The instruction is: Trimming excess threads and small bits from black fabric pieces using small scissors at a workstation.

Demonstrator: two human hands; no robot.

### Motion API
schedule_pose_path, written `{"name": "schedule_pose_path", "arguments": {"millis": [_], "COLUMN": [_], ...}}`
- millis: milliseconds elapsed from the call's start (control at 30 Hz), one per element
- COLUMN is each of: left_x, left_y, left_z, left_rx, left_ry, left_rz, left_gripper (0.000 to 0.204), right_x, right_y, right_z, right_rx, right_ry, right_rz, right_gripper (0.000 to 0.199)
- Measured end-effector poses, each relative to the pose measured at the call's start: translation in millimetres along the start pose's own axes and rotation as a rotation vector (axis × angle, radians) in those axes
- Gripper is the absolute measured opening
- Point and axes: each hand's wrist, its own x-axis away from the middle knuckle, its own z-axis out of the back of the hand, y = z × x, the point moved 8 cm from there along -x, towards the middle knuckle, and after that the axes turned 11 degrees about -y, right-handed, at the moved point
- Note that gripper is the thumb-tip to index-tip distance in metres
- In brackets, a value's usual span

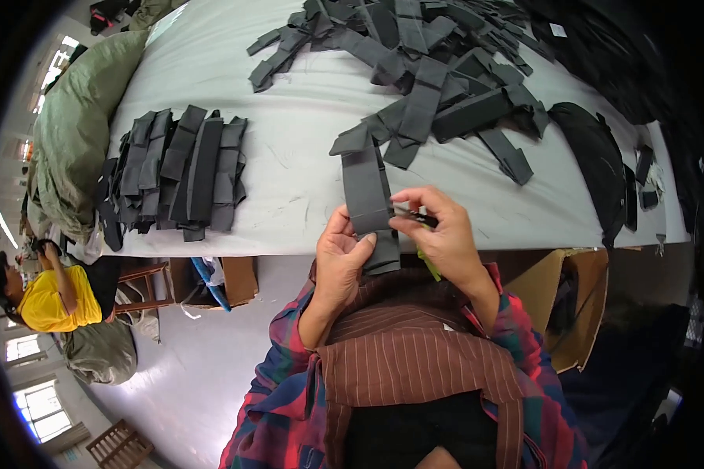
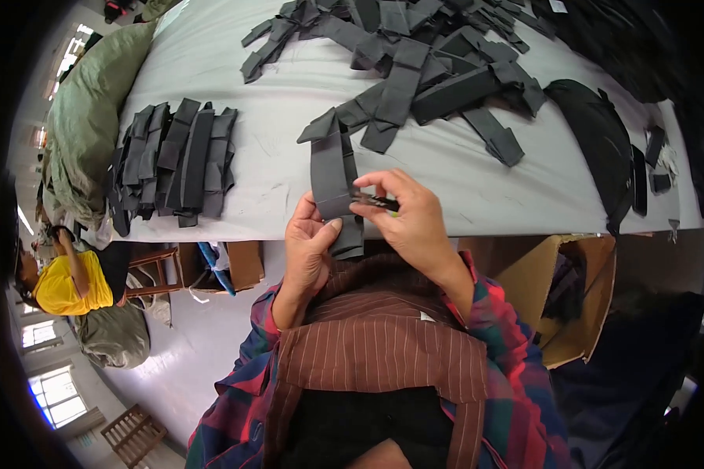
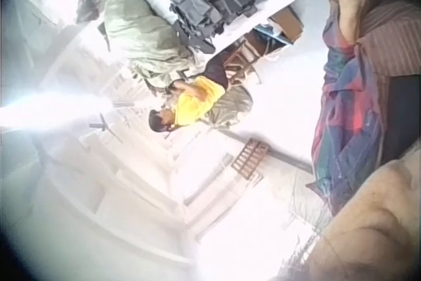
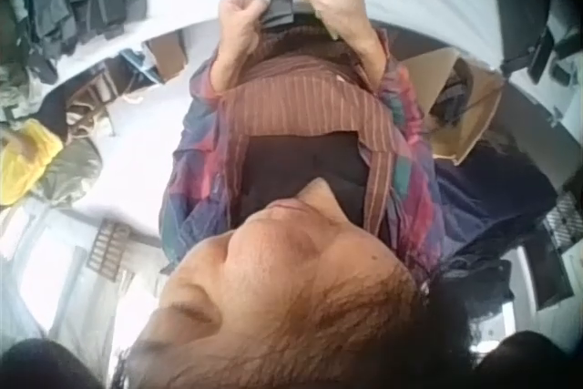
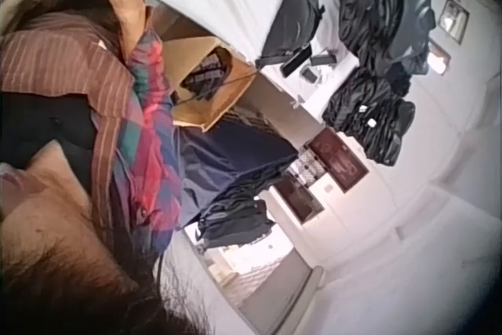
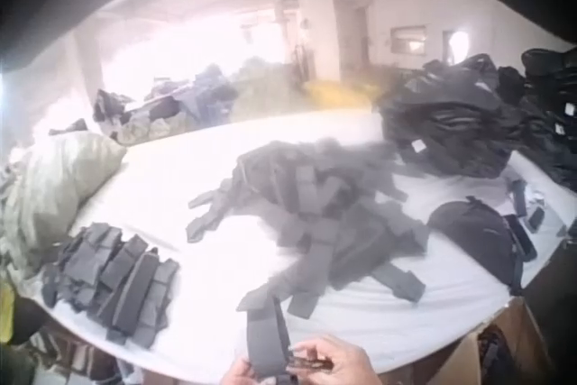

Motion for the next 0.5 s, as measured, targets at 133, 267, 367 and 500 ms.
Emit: {"name": "schedule_pose_path", "arguments": {"millis": [133,267,367,500], "left_x": [1,0,-1,-1], "left_y": [1,3,4,2], "left_z": [0,-3,-3,-4], "left_rx": [-0.021,-0.028,-0.027,-0.161], "left_ry": [-0.032,-0.039,-0.028,-0.071], "left_rz": [0.005,0.002,0.001,-0.024], "left_gripper": [0.044,0.043,0.043,0.042], "right_x": [3,6,7,6], "right_y": [15,21,18,15], "right_z": [-14,-3,4,2], "right_rx": [-0.106,-0.236,-0.195,-0.228], "right_ry": [-0.135,-0.108,-0.061,-0.099], "right_rz": [-0.053,-0.101,-0.077,-0.106], "right_gripper": [0.013,0.012,0.015,0.021]}}
